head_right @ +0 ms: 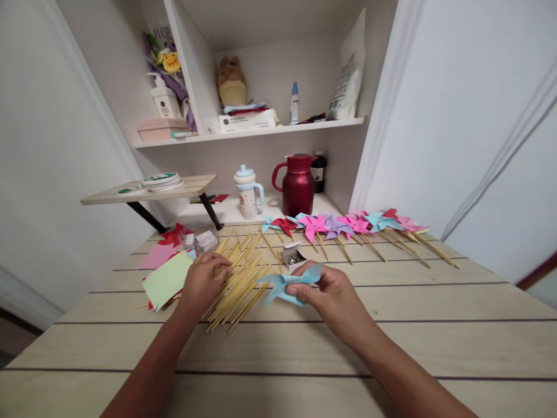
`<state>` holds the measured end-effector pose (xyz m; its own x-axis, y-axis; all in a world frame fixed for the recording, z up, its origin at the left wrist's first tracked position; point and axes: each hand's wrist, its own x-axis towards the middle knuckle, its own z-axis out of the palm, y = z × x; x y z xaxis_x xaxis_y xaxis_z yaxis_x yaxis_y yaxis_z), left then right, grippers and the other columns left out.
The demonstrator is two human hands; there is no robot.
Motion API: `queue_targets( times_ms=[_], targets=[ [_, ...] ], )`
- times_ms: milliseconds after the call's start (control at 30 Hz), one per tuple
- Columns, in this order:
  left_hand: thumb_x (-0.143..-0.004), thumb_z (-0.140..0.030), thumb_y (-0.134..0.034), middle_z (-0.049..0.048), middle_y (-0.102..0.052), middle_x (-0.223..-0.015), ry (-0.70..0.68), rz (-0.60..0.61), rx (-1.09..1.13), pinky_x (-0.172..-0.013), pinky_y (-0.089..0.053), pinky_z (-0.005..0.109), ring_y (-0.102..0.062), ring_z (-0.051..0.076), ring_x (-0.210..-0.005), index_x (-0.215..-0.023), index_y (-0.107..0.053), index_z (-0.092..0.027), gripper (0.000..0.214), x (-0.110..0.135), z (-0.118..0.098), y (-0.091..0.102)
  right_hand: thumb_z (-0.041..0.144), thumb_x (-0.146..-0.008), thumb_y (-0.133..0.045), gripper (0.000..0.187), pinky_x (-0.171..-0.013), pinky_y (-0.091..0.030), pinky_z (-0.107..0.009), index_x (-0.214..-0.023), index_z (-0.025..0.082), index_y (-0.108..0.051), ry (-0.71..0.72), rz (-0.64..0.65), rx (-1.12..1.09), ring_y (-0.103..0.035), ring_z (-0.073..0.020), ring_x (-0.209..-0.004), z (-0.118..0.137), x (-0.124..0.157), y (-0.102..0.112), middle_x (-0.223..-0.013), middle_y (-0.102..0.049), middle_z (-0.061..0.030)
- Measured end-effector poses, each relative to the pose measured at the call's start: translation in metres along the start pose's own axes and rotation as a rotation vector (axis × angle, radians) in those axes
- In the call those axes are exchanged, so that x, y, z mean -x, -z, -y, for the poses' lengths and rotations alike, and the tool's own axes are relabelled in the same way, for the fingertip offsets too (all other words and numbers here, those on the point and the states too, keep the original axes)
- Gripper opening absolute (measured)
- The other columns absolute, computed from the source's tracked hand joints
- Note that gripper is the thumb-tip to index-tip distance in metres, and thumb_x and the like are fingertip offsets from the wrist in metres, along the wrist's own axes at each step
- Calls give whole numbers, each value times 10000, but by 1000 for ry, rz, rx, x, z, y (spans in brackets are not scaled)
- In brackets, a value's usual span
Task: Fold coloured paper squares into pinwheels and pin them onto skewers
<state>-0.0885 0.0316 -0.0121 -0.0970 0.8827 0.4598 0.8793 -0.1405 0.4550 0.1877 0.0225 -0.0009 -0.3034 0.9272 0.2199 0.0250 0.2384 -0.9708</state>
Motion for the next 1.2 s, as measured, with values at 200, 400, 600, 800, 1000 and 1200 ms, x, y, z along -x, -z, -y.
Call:
queue_targets(
  times_ms=[200, 400, 600, 800, 1000, 1200],
  targets=[
    [-825, -181, -611, 76, -693, -1031, -6, 44, -73, -924, -419, 450, -573, 267, -1004, -855, -739, -210, 135, 1, -1, -1, 350, -752, -770, 177, -629, -402, -267, -729, 202, -677, -3, 1, -15, -522, -141, -676, 2, 0, 2, -735, -607, 5],
    [-842, -180, -601, 31, -717, -968, -62, 167, -50, -911, -446, 359, -605, 205, -974, -848, -738, -227, 146, 3, -8, -3, 366, -728, -793, 209, -611, -397, -267, -732, 201, -664, -43, -77, -80, -507, -139, -656, -1, -1, 7, -696, -588, 12],
    [-817, -189, -633, 47, -714, -959, -61, 239, -111, -886, -439, 371, -600, 221, -955, -819, -740, -222, 112, 5, -15, -3, 355, -710, -809, 233, -593, -397, -254, -707, 196, -640, -50, -91, -124, -494, -124, -633, -2, -1, 9, -670, -563, 26],
    [-803, -210, -651, 72, -697, -1005, -43, 290, -203, -866, -427, 374, -588, 244, -985, -846, -742, -213, 101, 10, -18, -5, 363, -692, -812, 243, -588, -410, -266, -699, 195, -636, -49, -97, -120, -503, -136, -637, 1, -1, 8, -685, -570, 12],
    [-817, -246, -651, 86, -691, -1028, -31, 311, -273, -869, -418, 376, -585, 258, -998, -923, -740, -204, 144, 11, -20, -11, 358, -686, -815, 232, -589, -412, -267, -695, 199, -646, -51, -92, -132, -507, -137, -635, 3, -1, 8, -680, -577, 13],
    [-820, -232, -633, 86, -688, -1001, -4, 305, -309, -875, -413, 370, -597, 253, -991, -884, -722, -191, 117, 11, -21, -11, 367, -711, -809, 232, -599, -404, -264, -708, 199, -650, -37, -72, -136, -496, -132, -640, 2, 0, 9, -677, -569, 17]
  ],
)
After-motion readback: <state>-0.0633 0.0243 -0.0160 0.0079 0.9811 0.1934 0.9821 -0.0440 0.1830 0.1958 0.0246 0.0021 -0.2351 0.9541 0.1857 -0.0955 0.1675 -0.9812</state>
